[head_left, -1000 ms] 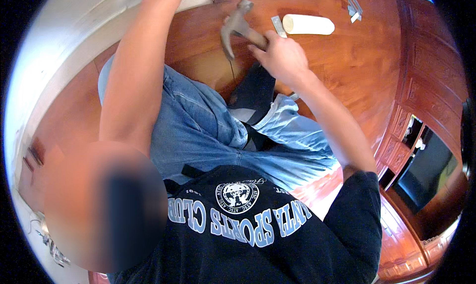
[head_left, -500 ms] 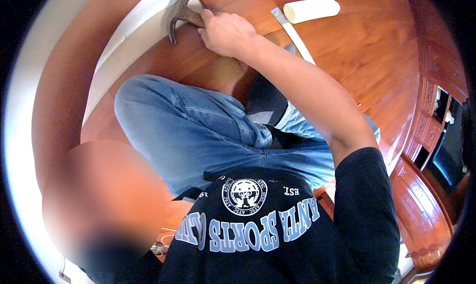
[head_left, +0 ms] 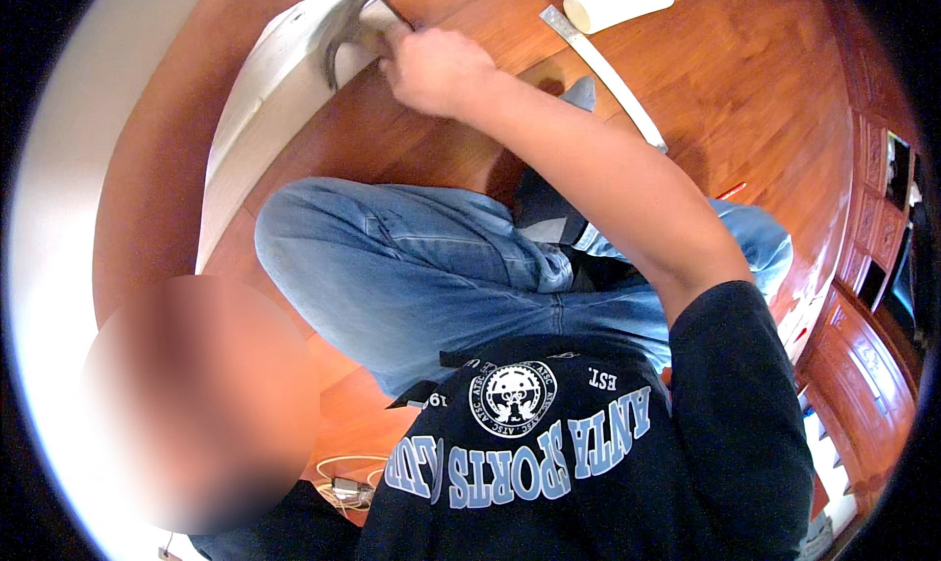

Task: The person sits on the floor and installs a white baseboard along a wall. They use a hammer to drive nails into the baseboard, a utility knife to trim the end, and a square ruler to measure and mark the trim line.

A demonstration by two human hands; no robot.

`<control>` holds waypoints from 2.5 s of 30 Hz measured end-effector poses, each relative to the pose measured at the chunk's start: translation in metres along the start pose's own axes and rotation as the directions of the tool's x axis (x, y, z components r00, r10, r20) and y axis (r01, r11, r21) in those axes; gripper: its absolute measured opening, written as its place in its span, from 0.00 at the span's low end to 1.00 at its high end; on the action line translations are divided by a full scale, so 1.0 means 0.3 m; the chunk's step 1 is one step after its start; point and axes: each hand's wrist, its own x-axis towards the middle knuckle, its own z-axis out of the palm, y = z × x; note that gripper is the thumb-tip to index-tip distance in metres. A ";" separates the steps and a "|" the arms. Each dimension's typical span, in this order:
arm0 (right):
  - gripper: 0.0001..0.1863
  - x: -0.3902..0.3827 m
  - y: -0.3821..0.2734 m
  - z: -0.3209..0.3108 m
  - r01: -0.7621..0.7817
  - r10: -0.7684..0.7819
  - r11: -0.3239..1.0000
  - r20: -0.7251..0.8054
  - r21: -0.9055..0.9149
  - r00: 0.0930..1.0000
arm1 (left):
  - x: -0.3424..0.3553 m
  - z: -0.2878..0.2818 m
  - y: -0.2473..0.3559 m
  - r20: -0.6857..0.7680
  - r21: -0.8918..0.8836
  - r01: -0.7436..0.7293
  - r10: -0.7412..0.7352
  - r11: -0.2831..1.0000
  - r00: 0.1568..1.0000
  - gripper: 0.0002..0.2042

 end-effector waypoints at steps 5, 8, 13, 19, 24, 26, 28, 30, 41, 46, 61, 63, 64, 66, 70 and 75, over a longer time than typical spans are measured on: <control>0.21 -0.024 -0.032 0.038 -0.011 0.016 0.999 -0.098 0.051 0.995 | 0.006 -0.014 0.002 -0.031 -0.014 0.022 -0.022 1.000 0.999 0.06; 0.19 -0.046 -0.037 0.044 0.070 -0.068 0.997 -0.099 0.015 0.993 | 0.019 -0.015 0.015 -0.050 -0.015 0.037 -0.037 0.999 0.998 0.07; 0.18 -0.014 -0.028 -0.008 -0.054 0.061 0.992 -0.065 0.112 0.996 | 0.012 -0.016 0.009 -0.029 -0.011 0.036 -0.036 0.999 0.999 0.07; 0.19 -0.043 -0.022 0.041 0.038 -0.031 0.996 -0.089 0.082 0.996 | 0.021 0.007 0.010 -0.050 0.004 0.036 -0.035 0.999 0.998 0.07; 0.19 -0.001 -0.040 0.058 -0.078 0.098 0.984 -0.123 0.157 0.988 | 0.021 -0.003 0.007 -0.030 -0.012 0.042 -0.042 0.999 0.999 0.08; 0.19 -0.046 -0.064 0.078 0.021 0.000 0.991 -0.150 0.134 0.989 | 0.016 -0.014 0.009 -0.014 0.004 0.039 -0.039 0.999 0.999 0.08; 0.19 -0.048 -0.054 0.052 0.029 -0.022 0.994 -0.068 0.109 0.997 | 0.012 -0.017 0.013 0.012 0.022 0.038 -0.038 0.999 0.999 0.08; 0.19 -0.010 -0.033 0.032 -0.096 0.104 0.980 -0.038 0.177 0.994 | 0.016 -0.015 0.020 0.016 0.028 0.039 -0.039 0.999 0.999 0.08; 0.22 0.018 0.003 0.038 -0.266 0.316 0.911 -0.119 0.315 0.941 | 0.026 0.002 0.017 -0.007 0.034 0.042 -0.042 0.999 0.999 0.08; 0.23 -0.088 0.013 -0.032 -0.121 0.130 0.968 -0.024 0.218 0.991 | 0.020 -0.021 0.020 0.028 0.020 0.053 -0.053 0.998 0.998 0.09; 0.19 -0.041 -0.021 0.123 -0.003 0.039 0.974 -0.156 0.226 0.987 | 0.036 0.002 0.026 0.003 0.019 0.050 -0.050 0.999 0.999 0.09; 0.19 -0.007 -0.035 0.096 0.001 0.019 0.970 -0.081 0.242 0.997 | -0.010 -0.029 0.017 0.045 0.028 0.058 -0.059 0.998 0.997 0.09; 0.20 0.031 0.054 0.113 -0.200 0.265 0.929 -0.182 0.311 0.947 | 0.051 0.025 0.027 -0.029 0.006 0.048 -0.048 0.999 0.998 0.09; 0.22 0.029 0.049 0.067 -0.196 0.260 0.931 -0.181 0.306 0.949 | 0.001 -0.015 0.014 0.027 0.018 0.057 -0.058 0.998 0.998 0.09; 0.22 -0.083 0.071 0.039 -0.033 0.064 0.981 -0.160 0.190 0.985 | 0.034 0.003 0.027 -0.010 -0.016 0.057 -0.057 0.998 0.998 0.09; 0.20 -0.051 0.012 0.112 0.095 -0.060 0.980 -0.195 0.178 0.979 | 0.020 -0.015 0.014 -0.015 0.058 0.047 -0.046 0.997 0.999 0.09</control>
